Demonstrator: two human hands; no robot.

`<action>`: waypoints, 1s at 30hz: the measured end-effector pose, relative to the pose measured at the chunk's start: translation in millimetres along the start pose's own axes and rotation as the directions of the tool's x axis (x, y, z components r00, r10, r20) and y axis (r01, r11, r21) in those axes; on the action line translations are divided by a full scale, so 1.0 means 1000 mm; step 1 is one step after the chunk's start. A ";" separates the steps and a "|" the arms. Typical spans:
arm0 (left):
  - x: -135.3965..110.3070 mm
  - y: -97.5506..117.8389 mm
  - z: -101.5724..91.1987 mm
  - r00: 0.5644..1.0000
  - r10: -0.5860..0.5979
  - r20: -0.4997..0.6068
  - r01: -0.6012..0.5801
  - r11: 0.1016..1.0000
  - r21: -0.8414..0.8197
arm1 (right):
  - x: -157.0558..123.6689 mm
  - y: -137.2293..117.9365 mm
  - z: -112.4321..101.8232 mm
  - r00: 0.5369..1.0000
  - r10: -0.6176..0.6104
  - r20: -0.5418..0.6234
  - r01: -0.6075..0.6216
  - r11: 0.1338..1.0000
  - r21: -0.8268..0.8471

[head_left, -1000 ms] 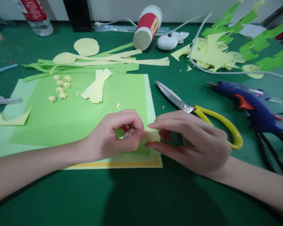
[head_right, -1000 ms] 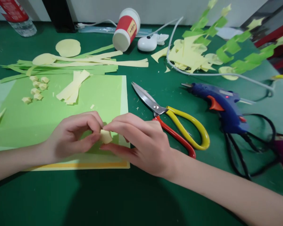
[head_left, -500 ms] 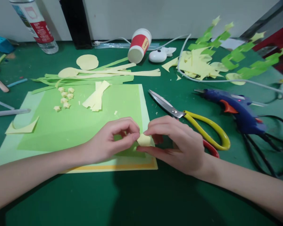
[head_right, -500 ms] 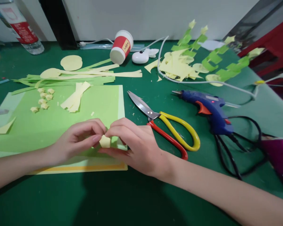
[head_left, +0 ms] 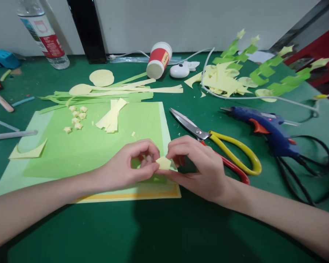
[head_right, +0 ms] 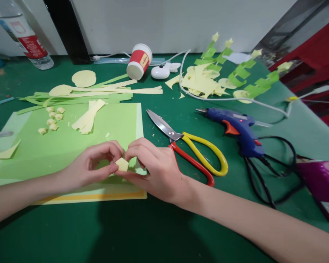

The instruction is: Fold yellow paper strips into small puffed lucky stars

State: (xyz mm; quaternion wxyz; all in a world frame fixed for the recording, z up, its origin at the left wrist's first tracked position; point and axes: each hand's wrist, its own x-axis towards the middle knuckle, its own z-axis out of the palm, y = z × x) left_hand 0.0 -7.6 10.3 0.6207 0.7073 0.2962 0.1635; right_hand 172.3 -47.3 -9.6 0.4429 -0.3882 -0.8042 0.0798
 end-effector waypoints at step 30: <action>0.000 -0.004 -0.003 0.999 0.026 0.038 -0.026 1.000 0.005 | 0.004 -0.004 -0.011 0.993 0.052 0.104 -0.059 0.996 0.069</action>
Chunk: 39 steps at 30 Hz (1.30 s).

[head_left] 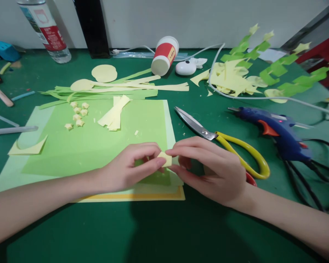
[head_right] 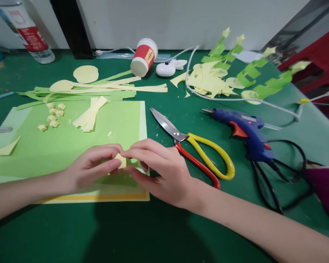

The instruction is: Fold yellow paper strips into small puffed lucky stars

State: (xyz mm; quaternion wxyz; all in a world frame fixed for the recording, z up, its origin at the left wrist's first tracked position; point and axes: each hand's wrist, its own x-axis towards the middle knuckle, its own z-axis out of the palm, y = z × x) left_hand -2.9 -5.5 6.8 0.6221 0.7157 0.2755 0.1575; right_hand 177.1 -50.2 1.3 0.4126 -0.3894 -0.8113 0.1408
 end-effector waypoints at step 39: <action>0.003 -0.010 0.003 0.995 0.089 -0.041 -0.088 0.996 0.029 | 0.000 0.002 -0.005 0.994 -0.092 0.063 0.104 0.972 -0.213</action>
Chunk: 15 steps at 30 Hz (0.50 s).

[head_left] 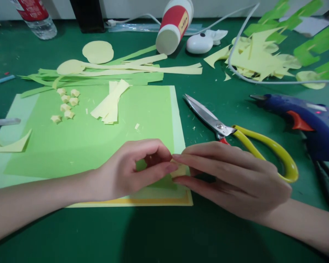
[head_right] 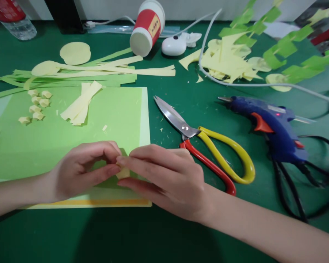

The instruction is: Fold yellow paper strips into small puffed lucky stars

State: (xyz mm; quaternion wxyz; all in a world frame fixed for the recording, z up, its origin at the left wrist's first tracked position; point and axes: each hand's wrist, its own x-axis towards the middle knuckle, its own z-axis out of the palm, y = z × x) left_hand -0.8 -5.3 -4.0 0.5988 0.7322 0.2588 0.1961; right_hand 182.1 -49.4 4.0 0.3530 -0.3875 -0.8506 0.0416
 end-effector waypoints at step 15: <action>-0.001 -0.004 0.001 0.937 0.350 0.003 -0.333 0.889 0.313 | -0.001 0.001 0.000 0.990 0.133 -0.042 -0.128 0.986 0.108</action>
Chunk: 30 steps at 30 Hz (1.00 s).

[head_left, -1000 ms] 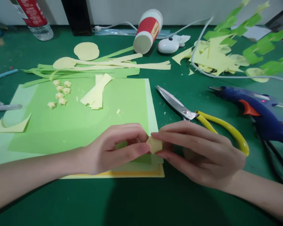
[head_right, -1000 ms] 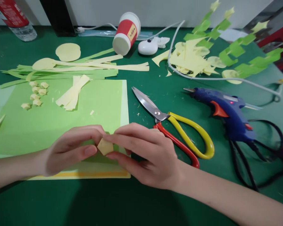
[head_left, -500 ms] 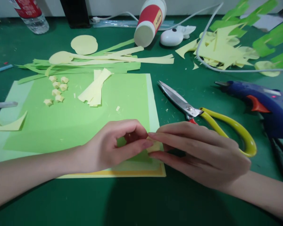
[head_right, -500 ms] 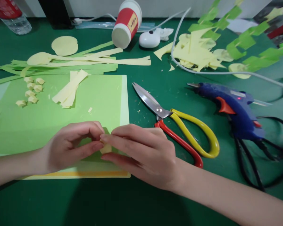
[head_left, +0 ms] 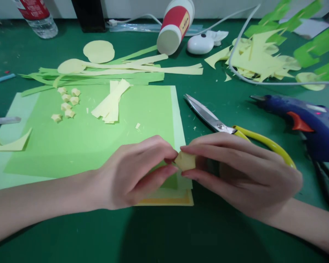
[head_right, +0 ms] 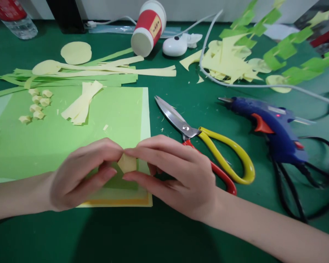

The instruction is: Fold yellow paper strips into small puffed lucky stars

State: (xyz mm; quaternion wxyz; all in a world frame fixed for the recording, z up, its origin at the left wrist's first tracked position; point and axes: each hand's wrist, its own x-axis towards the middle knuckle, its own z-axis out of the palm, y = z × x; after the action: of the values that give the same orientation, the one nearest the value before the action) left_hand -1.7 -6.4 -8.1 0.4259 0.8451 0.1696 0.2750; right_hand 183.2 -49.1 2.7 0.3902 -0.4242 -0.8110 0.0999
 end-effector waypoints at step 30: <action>0.000 0.002 -0.006 0.998 0.007 0.064 -0.034 0.903 0.429 | -0.002 0.000 -0.005 0.984 -0.132 0.118 0.150 0.976 -0.158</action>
State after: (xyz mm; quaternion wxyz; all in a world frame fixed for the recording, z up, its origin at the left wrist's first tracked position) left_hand -4.8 -3.9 -3.8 0.2314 0.9278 0.2042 0.2096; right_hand 187.8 -51.5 4.7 0.3154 -0.3908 -0.8643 0.0266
